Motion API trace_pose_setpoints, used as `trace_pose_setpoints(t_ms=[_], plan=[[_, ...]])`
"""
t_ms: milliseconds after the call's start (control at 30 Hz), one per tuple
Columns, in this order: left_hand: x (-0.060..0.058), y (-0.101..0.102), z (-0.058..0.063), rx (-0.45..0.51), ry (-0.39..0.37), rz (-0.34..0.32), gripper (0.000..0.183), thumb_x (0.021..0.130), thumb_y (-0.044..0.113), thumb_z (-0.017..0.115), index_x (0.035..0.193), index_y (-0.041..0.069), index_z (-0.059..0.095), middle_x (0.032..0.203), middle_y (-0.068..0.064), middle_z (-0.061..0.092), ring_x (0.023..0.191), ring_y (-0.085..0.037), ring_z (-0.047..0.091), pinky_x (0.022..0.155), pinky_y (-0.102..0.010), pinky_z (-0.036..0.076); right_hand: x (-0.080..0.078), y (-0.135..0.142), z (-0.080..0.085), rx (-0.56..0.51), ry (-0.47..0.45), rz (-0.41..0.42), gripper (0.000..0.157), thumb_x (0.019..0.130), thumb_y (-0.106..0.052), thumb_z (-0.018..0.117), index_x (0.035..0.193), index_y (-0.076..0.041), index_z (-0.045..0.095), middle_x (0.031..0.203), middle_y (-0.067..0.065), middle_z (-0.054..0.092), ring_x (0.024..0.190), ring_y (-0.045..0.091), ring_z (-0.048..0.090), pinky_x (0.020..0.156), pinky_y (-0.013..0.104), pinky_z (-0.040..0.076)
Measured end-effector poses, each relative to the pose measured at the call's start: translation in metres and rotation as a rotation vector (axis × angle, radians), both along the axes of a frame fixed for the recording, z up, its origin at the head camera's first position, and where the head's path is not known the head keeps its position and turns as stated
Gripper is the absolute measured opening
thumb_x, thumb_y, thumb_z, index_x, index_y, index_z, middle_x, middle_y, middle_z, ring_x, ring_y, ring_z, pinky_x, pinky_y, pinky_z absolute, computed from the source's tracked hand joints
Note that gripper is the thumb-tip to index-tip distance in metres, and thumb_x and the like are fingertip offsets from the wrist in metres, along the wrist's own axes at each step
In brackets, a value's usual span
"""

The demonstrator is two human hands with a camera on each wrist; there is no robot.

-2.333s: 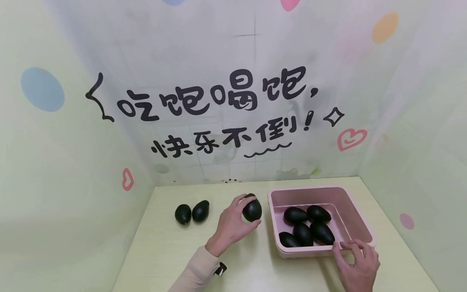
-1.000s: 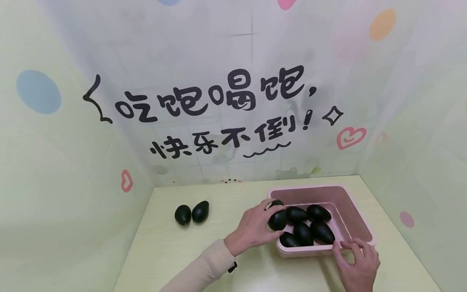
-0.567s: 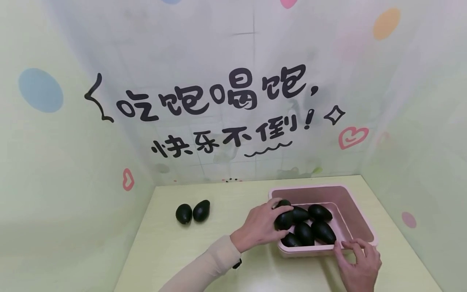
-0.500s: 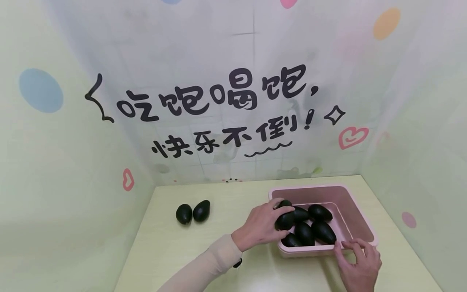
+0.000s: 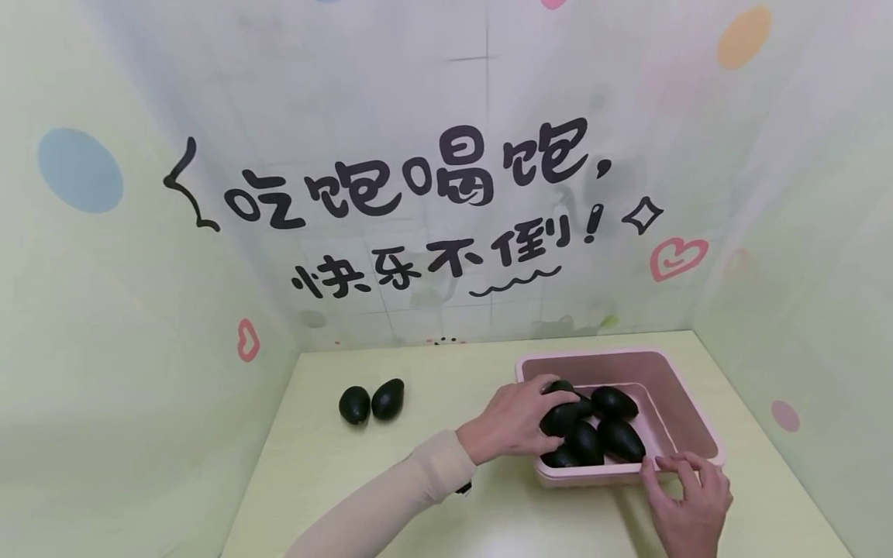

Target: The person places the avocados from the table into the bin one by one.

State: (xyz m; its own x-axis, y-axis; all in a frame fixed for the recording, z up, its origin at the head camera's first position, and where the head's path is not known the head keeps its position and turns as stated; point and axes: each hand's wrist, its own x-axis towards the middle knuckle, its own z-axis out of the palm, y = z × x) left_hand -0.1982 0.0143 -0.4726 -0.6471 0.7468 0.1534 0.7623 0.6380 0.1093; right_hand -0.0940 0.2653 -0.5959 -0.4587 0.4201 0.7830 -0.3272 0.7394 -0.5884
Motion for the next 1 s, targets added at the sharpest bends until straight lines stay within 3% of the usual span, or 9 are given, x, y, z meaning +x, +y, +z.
trace_pose_setpoints(t_ms=[200, 367, 600, 800, 1000], plan=[[-0.004, 0.006, 0.003, -0.079, 0.003, -0.051, 0.063, 0.09, 0.048, 0.08, 0.149, 0.036, 0.061, 0.153, -0.004, 0.057, 0.111, -0.017, 0.072, 0.069, -0.024, 0.052, 0.001, 0.0, 0.001, -0.004, -0.011, 0.016, 0.04, 0.086, -0.033, 0.074, 0.08, 0.006, 0.073, 0.093, 0.025, 0.063, 0.117, -0.013, 0.037, 0.095, 0.035, 0.027], [-0.007, 0.009, 0.007, -0.097, 0.006, -0.056, 0.063, 0.092, 0.049, 0.079, 0.15, 0.037, 0.06, 0.155, -0.004, 0.056, 0.11, -0.017, 0.072, 0.067, -0.025, 0.053, 0.001, 0.0, 0.002, 0.003, -0.011, 0.017, 0.04, 0.086, -0.033, 0.073, 0.08, 0.007, 0.072, 0.092, 0.025, 0.063, 0.117, -0.014, 0.037, 0.093, 0.037, 0.028], [-0.011, 0.013, 0.012, -0.024, 0.052, -0.078, 0.064, 0.092, 0.052, 0.078, 0.15, 0.035, 0.059, 0.151, -0.003, 0.058, 0.111, -0.015, 0.072, 0.076, -0.027, 0.058, 0.001, 0.002, 0.001, 0.016, -0.011, 0.006, 0.05, 0.09, -0.043, 0.069, 0.078, 0.007, 0.072, 0.091, 0.025, 0.063, 0.116, -0.014, 0.036, 0.093, 0.038, 0.028], [-0.012, 0.018, 0.013, 0.063, 0.057, -0.07, 0.056, 0.1, 0.052, 0.069, 0.149, 0.027, 0.06, 0.142, 0.003, 0.066, 0.113, -0.012, 0.072, 0.082, -0.025, 0.059, 0.001, 0.001, 0.0, 0.022, -0.012, 0.015, 0.051, 0.09, -0.043, 0.069, 0.079, 0.006, 0.072, 0.09, 0.024, 0.062, 0.116, -0.013, 0.037, 0.094, 0.037, 0.028], [-0.014, 0.016, 0.009, 0.06, 0.072, -0.059, 0.052, 0.101, 0.05, 0.068, 0.146, 0.026, 0.062, 0.136, 0.004, 0.069, 0.111, -0.011, 0.072, 0.076, -0.022, 0.057, 0.001, 0.0, 0.001, 0.021, -0.002, 0.004, 0.047, 0.089, -0.04, 0.071, 0.079, 0.006, 0.073, 0.09, 0.024, 0.063, 0.116, -0.013, 0.038, 0.092, 0.037, 0.028]])
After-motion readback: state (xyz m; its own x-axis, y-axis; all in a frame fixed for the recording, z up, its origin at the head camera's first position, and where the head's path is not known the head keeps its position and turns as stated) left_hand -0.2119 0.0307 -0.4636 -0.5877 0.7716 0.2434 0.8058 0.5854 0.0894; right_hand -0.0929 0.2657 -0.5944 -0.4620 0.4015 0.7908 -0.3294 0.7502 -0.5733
